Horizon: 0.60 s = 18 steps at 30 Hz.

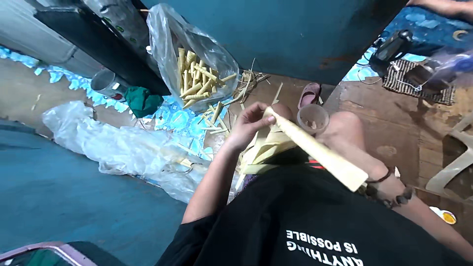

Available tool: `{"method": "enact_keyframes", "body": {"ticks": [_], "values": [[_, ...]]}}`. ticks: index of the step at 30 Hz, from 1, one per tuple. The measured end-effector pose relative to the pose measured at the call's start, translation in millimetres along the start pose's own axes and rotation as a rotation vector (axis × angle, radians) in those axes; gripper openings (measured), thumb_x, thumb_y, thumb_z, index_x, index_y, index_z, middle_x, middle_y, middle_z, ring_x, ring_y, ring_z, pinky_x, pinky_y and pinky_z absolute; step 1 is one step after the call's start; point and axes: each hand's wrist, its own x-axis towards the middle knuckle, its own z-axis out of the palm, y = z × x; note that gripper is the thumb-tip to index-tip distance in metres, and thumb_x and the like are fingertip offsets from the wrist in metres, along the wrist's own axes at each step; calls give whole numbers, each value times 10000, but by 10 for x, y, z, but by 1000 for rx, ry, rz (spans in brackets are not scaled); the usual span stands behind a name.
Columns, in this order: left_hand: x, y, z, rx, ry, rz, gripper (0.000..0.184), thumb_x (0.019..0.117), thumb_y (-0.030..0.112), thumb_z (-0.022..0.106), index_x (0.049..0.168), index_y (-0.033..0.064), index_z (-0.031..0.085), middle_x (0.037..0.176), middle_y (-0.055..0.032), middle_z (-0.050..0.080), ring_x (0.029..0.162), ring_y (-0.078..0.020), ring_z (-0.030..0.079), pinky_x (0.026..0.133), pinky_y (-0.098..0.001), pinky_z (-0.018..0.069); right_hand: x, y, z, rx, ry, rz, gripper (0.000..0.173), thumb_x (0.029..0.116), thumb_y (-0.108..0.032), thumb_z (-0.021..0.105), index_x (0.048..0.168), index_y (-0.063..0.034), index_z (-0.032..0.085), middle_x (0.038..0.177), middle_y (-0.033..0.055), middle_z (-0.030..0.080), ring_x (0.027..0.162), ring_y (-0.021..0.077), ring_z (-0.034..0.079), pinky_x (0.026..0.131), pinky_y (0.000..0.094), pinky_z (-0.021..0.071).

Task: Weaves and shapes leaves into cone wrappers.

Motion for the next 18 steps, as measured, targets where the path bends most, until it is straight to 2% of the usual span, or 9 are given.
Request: {"method": "enact_keyframes", "body": {"ticks": [2, 3, 4, 6, 8, 10, 13, 16, 18], "values": [[2, 29, -76, 17, 98, -21, 132, 985, 42, 583, 1105, 94, 601, 1012, 26, 685, 908, -74, 675, 815, -288, 589, -64, -200, -124, -200, -395, 266, 278, 1032, -48, 514, 1250, 54, 654, 1243, 278, 647, 1165, 400, 625, 1022, 513, 461], [2, 39, -88, -2, 140, -28, 135, 1002, 42, 566, 1123, 95, 595, 1009, 22, 680, 882, -77, 675, 793, -290, 595, -62, -253, -130, -249, -493, 324, 317, 1037, -9, 485, 1318, 61, 613, 1347, 296, 593, 1264, 436, 568, 1073, 528, 416], [5, 47, -83, -20, 177, -29, 134, 1012, 45, 553, 1128, 104, 586, 1007, 25, 678, 872, -79, 678, 791, -296, 601, -66, -137, -50, -244, -469, 303, 318, 1022, -22, 534, 1315, 70, 616, 1354, 303, 588, 1268, 447, 563, 1076, 536, 414], [19, 30, -44, -66, 248, -18, 112, 1034, 61, 534, 1129, 104, 572, 993, 15, 682, 863, -93, 688, 803, -314, 606, -76, 392, 219, -204, -270, 175, 338, 912, -173, 746, 1175, 34, 690, 1181, 265, 669, 1116, 419, 644, 974, 581, 497], [33, 6, 25, -123, 353, -30, 110, 1054, 90, 514, 1117, 72, 603, 970, -12, 682, 865, -116, 687, 830, -331, 598, -84, 566, 243, -168, -188, 136, 345, 881, -208, 797, 1120, 6, 671, 1076, 221, 674, 1016, 389, 662, 909, 579, 524], [77, -46, 85, -169, 466, -47, 123, 1057, 120, 535, 1085, 63, 641, 941, -23, 695, 847, -111, 684, 803, -304, 588, -87, 506, 153, -131, -138, 117, 342, 927, -159, 738, 1209, -6, 619, 1047, 226, 684, 978, 389, 680, 878, 578, 532], [81, -72, 176, -186, 438, -119, 168, 1060, 115, 520, 1185, 50, 612, 1057, -59, 699, 971, -154, 693, 874, -346, 581, -54, 347, 102, -75, -5, 78, 416, 1010, -170, 644, 1395, -32, 571, 1096, 254, 697, 1012, 413, 689, 925, 596, 521], [2, -11, 342, -53, 293, -165, 272, 994, 17, 573, 1255, 86, 601, 1088, -3, 680, 945, -87, 671, 860, -302, 575, 28, 157, 171, -71, 306, -75, 367, 1034, -236, 596, 1354, -58, 614, 1016, 197, 718, 878, 350, 717, 796, 556, 575], [-17, -7, 428, -50, 250, -149, 310, 954, -31, 618, 1239, 91, 620, 1086, 4, 693, 914, -81, 680, 843, -299, 587, 80, -42, 173, -89, 470, -166, 340, 1052, -246, 534, 1320, -62, 634, 1038, 165, 713, 842, 301, 714, 738, 503, 588]]}}
